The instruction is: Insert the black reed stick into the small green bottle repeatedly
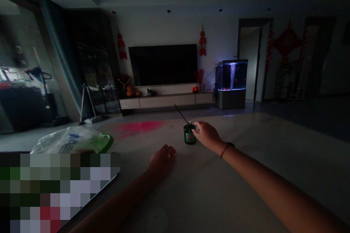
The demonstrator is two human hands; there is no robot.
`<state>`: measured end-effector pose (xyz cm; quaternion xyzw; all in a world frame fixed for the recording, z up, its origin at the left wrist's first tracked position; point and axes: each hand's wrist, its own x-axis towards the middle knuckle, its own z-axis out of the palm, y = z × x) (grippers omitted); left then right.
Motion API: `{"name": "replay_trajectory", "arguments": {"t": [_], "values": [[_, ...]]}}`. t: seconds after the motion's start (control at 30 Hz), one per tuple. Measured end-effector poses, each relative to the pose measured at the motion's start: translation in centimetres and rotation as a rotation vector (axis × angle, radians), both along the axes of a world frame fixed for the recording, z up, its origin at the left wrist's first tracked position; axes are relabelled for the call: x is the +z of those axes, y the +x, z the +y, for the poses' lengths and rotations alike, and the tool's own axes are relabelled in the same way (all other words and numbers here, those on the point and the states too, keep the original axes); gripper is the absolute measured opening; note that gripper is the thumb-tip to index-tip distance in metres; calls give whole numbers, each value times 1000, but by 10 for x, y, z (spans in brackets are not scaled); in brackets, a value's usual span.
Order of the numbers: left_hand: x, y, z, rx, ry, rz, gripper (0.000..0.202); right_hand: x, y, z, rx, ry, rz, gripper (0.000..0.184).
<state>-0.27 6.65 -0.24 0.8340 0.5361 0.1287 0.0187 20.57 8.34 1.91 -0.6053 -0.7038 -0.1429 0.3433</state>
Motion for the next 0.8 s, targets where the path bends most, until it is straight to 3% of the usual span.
{"name": "replay_trajectory", "arguments": {"t": [0.17,0.4,0.6,0.8], "values": [[-5,-2,3,-8,52,-27,25,30,-7,44,9,-155,212,26],[-10,-3,7,-5,45,-48,24,30,-9,56,56,-230,226,19],[-9,-2,7,-12,44,-60,24,32,-14,55,57,-141,233,15],[-8,-3,6,-10,30,-50,24,55,-14,48,53,148,473,22]]}}
